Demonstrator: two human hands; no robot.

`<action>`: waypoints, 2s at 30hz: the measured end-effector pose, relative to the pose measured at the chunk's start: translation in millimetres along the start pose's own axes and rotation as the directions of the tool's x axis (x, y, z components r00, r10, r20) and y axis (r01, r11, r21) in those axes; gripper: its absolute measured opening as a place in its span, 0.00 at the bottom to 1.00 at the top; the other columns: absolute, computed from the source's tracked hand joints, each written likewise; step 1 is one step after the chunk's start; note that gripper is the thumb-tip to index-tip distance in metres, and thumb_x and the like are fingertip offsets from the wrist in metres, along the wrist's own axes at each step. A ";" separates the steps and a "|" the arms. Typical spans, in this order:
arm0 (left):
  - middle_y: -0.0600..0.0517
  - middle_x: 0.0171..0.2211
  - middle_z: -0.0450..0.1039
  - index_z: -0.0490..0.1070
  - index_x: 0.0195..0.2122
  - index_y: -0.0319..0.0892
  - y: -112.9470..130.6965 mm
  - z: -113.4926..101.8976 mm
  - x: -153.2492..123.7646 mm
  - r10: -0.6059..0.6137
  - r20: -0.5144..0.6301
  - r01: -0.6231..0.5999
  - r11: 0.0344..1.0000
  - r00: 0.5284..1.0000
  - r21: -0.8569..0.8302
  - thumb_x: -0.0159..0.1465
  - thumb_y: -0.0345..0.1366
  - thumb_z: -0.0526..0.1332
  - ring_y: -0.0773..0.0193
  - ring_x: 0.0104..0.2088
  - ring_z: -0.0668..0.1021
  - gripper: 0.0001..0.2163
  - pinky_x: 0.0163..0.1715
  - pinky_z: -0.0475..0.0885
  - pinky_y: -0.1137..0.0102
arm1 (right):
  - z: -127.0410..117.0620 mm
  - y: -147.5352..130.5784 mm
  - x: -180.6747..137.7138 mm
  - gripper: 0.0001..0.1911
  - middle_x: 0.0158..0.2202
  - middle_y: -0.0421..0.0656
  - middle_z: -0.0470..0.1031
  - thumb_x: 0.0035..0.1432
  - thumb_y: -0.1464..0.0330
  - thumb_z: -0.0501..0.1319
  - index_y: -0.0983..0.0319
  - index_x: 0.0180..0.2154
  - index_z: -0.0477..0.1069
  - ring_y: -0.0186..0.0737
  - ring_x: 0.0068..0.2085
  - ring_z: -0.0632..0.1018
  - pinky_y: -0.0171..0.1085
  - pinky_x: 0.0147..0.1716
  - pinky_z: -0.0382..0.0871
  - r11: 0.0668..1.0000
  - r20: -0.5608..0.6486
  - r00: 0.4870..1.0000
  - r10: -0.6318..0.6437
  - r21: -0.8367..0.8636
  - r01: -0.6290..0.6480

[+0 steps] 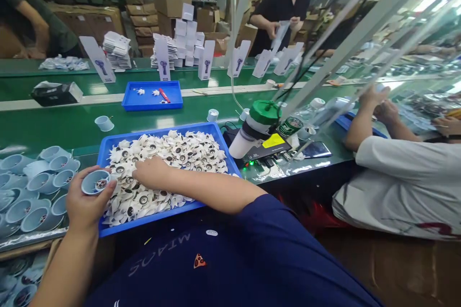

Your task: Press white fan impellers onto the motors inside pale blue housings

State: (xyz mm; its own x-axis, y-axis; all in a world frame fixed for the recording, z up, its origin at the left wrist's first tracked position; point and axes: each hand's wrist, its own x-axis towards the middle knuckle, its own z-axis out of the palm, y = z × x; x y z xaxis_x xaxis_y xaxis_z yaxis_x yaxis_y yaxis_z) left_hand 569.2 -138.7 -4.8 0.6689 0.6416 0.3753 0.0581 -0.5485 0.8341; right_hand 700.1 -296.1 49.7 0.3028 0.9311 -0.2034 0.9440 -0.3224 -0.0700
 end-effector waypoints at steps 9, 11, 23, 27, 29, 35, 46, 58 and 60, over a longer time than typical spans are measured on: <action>0.48 0.43 0.84 0.77 0.51 0.46 3.2 1.1 2.2 -0.063 0.028 0.064 0.997 0.998 -0.033 0.49 0.58 0.76 0.50 0.45 0.84 0.33 0.54 0.77 0.54 | 4.4 14.8 2.5 0.15 0.51 0.57 0.79 0.64 0.81 0.62 0.67 0.50 0.79 0.56 0.50 0.84 0.47 0.45 0.80 0.980 0.117 0.990 0.082 0.172 -0.102; 0.47 0.44 0.83 0.77 0.51 0.45 4.4 0.8 2.9 -0.068 0.021 0.069 0.996 0.997 -0.055 0.48 0.57 0.77 0.50 0.44 0.84 0.33 0.55 0.77 0.51 | 5.7 20.2 -2.4 0.14 0.53 0.57 0.78 0.65 0.81 0.60 0.67 0.50 0.78 0.56 0.53 0.83 0.50 0.50 0.79 0.960 0.071 0.993 0.098 0.258 -0.113; 0.48 0.46 0.80 0.71 0.55 0.53 34.8 -30.6 -0.4 0.032 0.079 -0.006 0.953 0.996 -0.304 0.46 0.54 0.78 0.47 0.46 0.82 0.36 0.61 0.74 0.39 | 23.6 6.0 -104.4 0.12 0.40 0.40 0.79 0.69 0.69 0.65 0.60 0.51 0.68 0.37 0.44 0.86 0.40 0.50 0.80 -0.653 -0.130 0.991 0.028 0.749 0.116; 0.44 0.53 0.80 0.71 0.60 0.53 46.6 -24.0 -10.8 0.053 0.312 -0.029 0.996 0.949 -0.081 0.49 0.60 0.74 0.40 0.51 0.82 0.38 0.59 0.76 0.40 | 26.7 0.2 -112.6 0.19 0.40 0.43 0.81 0.62 0.69 0.72 0.61 0.52 0.71 0.39 0.43 0.87 0.40 0.50 0.79 -0.765 -0.151 0.988 -0.012 0.638 0.088; 0.44 0.53 0.81 0.73 0.60 0.52 54.2 -21.5 -14.9 0.094 0.376 -0.120 0.992 0.922 0.045 0.50 0.63 0.72 0.41 0.50 0.83 0.39 0.56 0.79 0.44 | 24.4 0.1 -114.8 0.17 0.40 0.43 0.81 0.64 0.70 0.70 0.61 0.53 0.71 0.38 0.42 0.87 0.40 0.51 0.79 -0.773 -0.123 0.992 -0.024 0.632 0.059; 0.48 0.51 0.83 0.78 0.55 0.55 78.8 -18.7 -17.1 0.383 0.460 -0.484 0.867 0.801 0.120 0.60 0.61 0.68 0.46 0.50 0.85 0.26 0.52 0.81 0.53 | 28.0 3.2 -118.9 0.13 0.40 0.41 0.78 0.69 0.68 0.65 0.62 0.53 0.70 0.34 0.40 0.83 0.40 0.51 0.78 -0.655 -0.108 0.992 0.063 0.746 0.123; 0.50 0.54 0.83 0.69 0.67 0.55 96.1 9.3 -29.4 0.577 0.460 -0.694 0.708 0.675 0.129 0.68 0.47 0.66 0.53 0.52 0.85 0.26 0.54 0.78 0.61 | -15.0 11.0 -123.9 0.11 0.46 0.50 0.73 0.69 0.66 0.67 0.62 0.50 0.84 0.43 0.46 0.74 0.40 0.47 0.72 0.818 -0.479 0.870 0.120 0.544 0.187; 0.48 0.50 0.76 0.75 0.61 0.54 93.7 29.3 6.7 0.595 0.497 -0.706 0.706 0.632 0.055 0.66 0.50 0.69 0.55 0.49 0.81 0.23 0.48 0.79 0.62 | 18.9 24.2 -139.8 0.27 0.52 0.52 0.73 0.66 0.45 0.66 0.58 0.53 0.82 0.51 0.53 0.72 0.48 0.52 0.68 0.951 -0.748 0.648 0.141 0.283 0.121; 0.49 0.49 0.75 0.74 0.62 0.55 95.7 32.5 10.5 0.611 0.510 -0.727 0.685 0.606 0.043 0.66 0.49 0.69 0.56 0.48 0.80 0.24 0.47 0.79 0.62 | 25.0 28.2 -138.9 0.29 0.46 0.49 0.74 0.65 0.41 0.63 0.60 0.42 0.83 0.48 0.48 0.71 0.47 0.49 0.67 0.964 -0.778 0.612 0.143 0.250 0.092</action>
State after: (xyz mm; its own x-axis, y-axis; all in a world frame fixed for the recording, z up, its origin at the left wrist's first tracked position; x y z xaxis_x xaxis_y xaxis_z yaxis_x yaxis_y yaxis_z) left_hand 605.9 -201.9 65.9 0.8185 -0.2196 0.5309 -0.4145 -0.8655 0.2811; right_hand 681.4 -438.8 51.6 0.4224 0.6561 0.6254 0.9051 -0.2681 -0.3300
